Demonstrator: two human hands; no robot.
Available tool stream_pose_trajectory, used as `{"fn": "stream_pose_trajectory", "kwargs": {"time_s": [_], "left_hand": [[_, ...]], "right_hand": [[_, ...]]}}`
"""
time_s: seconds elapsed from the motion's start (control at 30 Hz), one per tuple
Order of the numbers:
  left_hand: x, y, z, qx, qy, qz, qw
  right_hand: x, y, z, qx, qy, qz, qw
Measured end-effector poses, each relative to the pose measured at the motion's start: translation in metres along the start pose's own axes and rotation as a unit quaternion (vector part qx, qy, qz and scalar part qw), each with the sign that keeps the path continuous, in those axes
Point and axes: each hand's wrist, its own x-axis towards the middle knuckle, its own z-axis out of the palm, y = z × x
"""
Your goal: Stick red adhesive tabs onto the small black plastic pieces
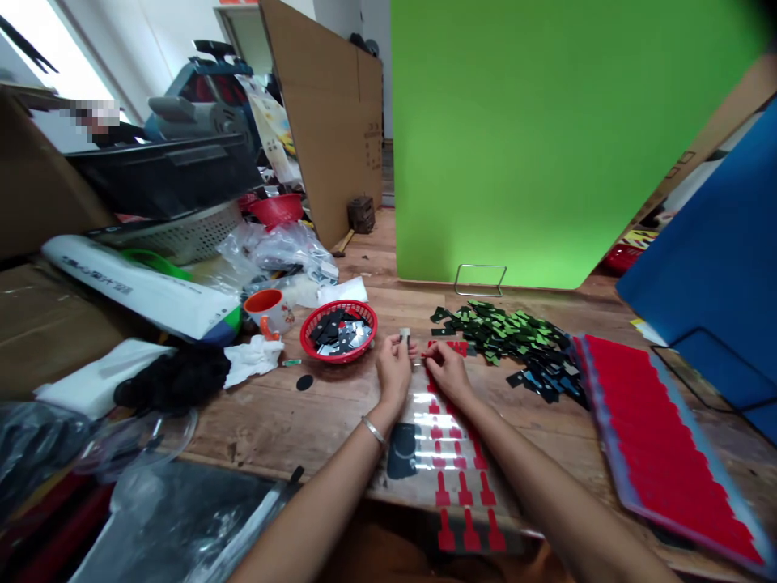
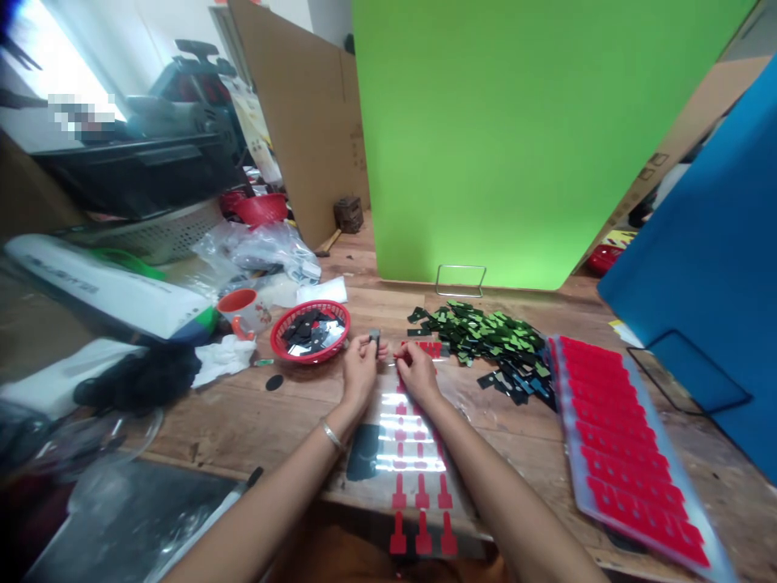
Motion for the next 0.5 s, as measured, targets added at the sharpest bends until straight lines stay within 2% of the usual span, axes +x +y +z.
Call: {"fn": "stream_pose_trajectory", "kwargs": {"time_s": [0.13, 0.27, 0.5], "left_hand": [[0.007, -0.007, 0.01, -0.016, -0.015, -0.07, 0.997], [0.017, -0.015, 0.011, -0.021, -0.014, -0.128, 0.991], [0.02, -0.016, 0.011, -0.024, -0.016, -0.138, 0.99]], "right_hand": [[-0.001, -0.001, 0.0, 0.026, -0.001, -0.008, 1.0], [-0.004, -0.006, -0.002, 0.067, 0.015, -0.012, 0.998], [-0.004, -0.017, -0.008, 0.154, 0.1, 0.044, 0.982]]}}
